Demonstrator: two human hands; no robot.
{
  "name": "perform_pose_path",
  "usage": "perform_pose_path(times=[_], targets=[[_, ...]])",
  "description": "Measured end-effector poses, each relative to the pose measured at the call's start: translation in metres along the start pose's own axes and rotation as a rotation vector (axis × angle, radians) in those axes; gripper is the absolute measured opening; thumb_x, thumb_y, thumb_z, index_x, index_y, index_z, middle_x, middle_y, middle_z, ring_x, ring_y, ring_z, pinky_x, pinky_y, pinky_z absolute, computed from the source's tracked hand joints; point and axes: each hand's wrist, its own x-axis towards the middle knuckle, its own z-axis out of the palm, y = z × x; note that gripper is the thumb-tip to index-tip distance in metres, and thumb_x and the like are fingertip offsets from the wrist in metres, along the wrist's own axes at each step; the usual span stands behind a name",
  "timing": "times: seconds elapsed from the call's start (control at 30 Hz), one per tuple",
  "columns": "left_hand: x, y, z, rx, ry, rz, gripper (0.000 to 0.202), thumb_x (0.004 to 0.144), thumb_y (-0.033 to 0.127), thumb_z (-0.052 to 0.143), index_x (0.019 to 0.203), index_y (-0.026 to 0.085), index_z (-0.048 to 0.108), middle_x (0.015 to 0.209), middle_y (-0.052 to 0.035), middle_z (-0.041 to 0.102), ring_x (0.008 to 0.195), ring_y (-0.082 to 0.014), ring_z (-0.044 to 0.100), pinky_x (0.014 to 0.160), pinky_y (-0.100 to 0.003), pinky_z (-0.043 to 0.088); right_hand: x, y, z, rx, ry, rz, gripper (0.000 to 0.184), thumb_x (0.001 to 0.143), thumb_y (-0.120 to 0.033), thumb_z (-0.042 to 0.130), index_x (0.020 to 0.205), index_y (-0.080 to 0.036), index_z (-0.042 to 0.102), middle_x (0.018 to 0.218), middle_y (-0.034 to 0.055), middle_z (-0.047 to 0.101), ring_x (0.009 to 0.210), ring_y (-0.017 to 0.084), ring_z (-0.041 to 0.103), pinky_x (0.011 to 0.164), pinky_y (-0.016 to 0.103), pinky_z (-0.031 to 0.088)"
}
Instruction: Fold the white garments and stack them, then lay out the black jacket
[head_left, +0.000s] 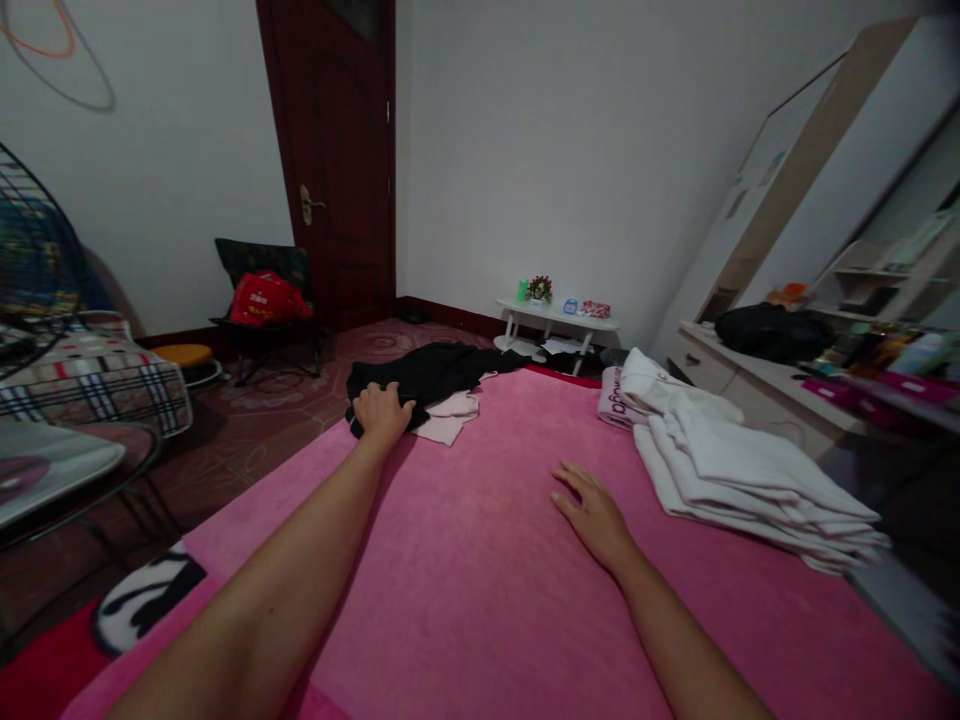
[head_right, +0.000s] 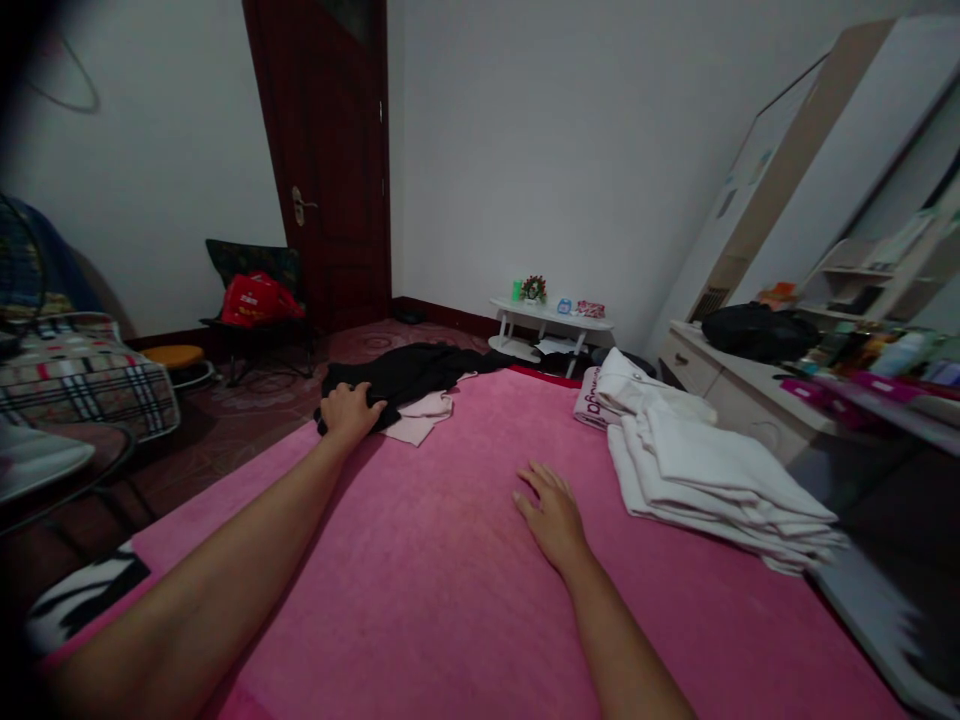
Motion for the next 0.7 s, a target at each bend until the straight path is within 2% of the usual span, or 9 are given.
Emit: perform_pose_path(times=[0.13, 0.23, 0.3, 0.4, 0.47, 0.57, 0.7], targets=[[0.003, -0.006, -0.004, -0.02, 0.049, 0.01, 0.041, 0.082, 0.047, 0.056, 0.113, 0.022, 0.064, 0.109, -0.0162, 0.055, 0.104, -0.0345, 0.052, 0.084, -0.045, 0.038, -0.001, -0.001, -0.001, 0.002, -0.005, 0.002, 0.041, 0.084, -0.034, 0.052, 0.12, -0.018, 0.064, 0.138, 0.0119, 0.052, 0.129, 0.024, 0.045, 0.111, 0.043, 0.03], [0.002, -0.002, -0.01, -0.044, 0.116, 0.089, 0.026, 0.085, 0.039, 0.055, 0.102, 0.023, 0.067, 0.102, -0.0111, 0.058, 0.1, -0.0291, 0.053, 0.079, -0.038, 0.04, -0.001, 0.0, -0.001, 0.001, -0.004, 0.0, 0.041, 0.084, -0.034, 0.052, 0.119, -0.018, 0.064, 0.138, 0.0111, 0.052, 0.129, 0.024, 0.045, 0.111, 0.043, 0.031], [-0.002, 0.009, -0.016, -0.089, 0.152, 0.184, 0.02, 0.086, 0.034, 0.055, 0.1, 0.023, 0.066, 0.099, -0.0082, 0.059, 0.098, -0.0254, 0.055, 0.076, -0.034, 0.041, -0.001, 0.002, 0.001, 0.016, 0.003, -0.006, 0.041, 0.084, -0.035, 0.053, 0.119, -0.018, 0.065, 0.137, 0.0113, 0.053, 0.129, 0.024, 0.046, 0.111, 0.044, 0.031], [-0.018, 0.041, -0.029, -0.19, 0.174, 0.386, 0.015, 0.084, 0.026, 0.057, 0.096, 0.022, 0.064, 0.094, -0.0055, 0.061, 0.094, -0.0221, 0.056, 0.073, -0.03, 0.041, 0.0, 0.003, 0.002, 0.076, 0.034, -0.014, 0.041, 0.082, -0.036, 0.055, 0.117, -0.018, 0.066, 0.135, 0.0119, 0.054, 0.127, 0.026, 0.047, 0.11, 0.046, 0.032], [-0.039, 0.068, -0.039, -0.265, 0.137, 0.553, 0.014, 0.083, 0.022, 0.057, 0.095, 0.021, 0.064, 0.092, -0.0047, 0.062, 0.092, -0.0208, 0.057, 0.073, -0.029, 0.041, 0.0, 0.003, 0.002, 0.159, 0.063, -0.007, 0.04, 0.081, -0.038, 0.055, 0.113, -0.017, 0.068, 0.132, 0.0127, 0.057, 0.124, 0.026, 0.05, 0.108, 0.046, 0.033], [-0.088, 0.109, -0.056, -0.363, 0.0, 0.793, 0.017, 0.082, 0.02, 0.057, 0.097, 0.021, 0.064, 0.092, -0.0044, 0.063, 0.088, -0.0197, 0.059, 0.071, -0.029, 0.042, 0.0, 0.001, -0.001, 0.357, 0.119, 0.042, 0.044, 0.082, -0.046, 0.054, 0.11, -0.015, 0.068, 0.122, 0.0139, 0.064, 0.115, 0.026, 0.056, 0.104, 0.044, 0.039], [-0.157, 0.145, -0.082, -0.352, -0.303, 1.194, 0.015, 0.084, 0.03, 0.057, 0.087, 0.019, 0.067, 0.083, -0.0059, 0.064, 0.073, -0.0193, 0.061, 0.058, -0.028, 0.04, 0.0, -0.002, -0.009, 0.613, 0.18, 0.138, 0.054, 0.084, -0.058, 0.047, 0.109, -0.015, 0.067, 0.113, 0.0122, 0.068, 0.108, 0.026, 0.06, 0.099, 0.042, 0.043]])
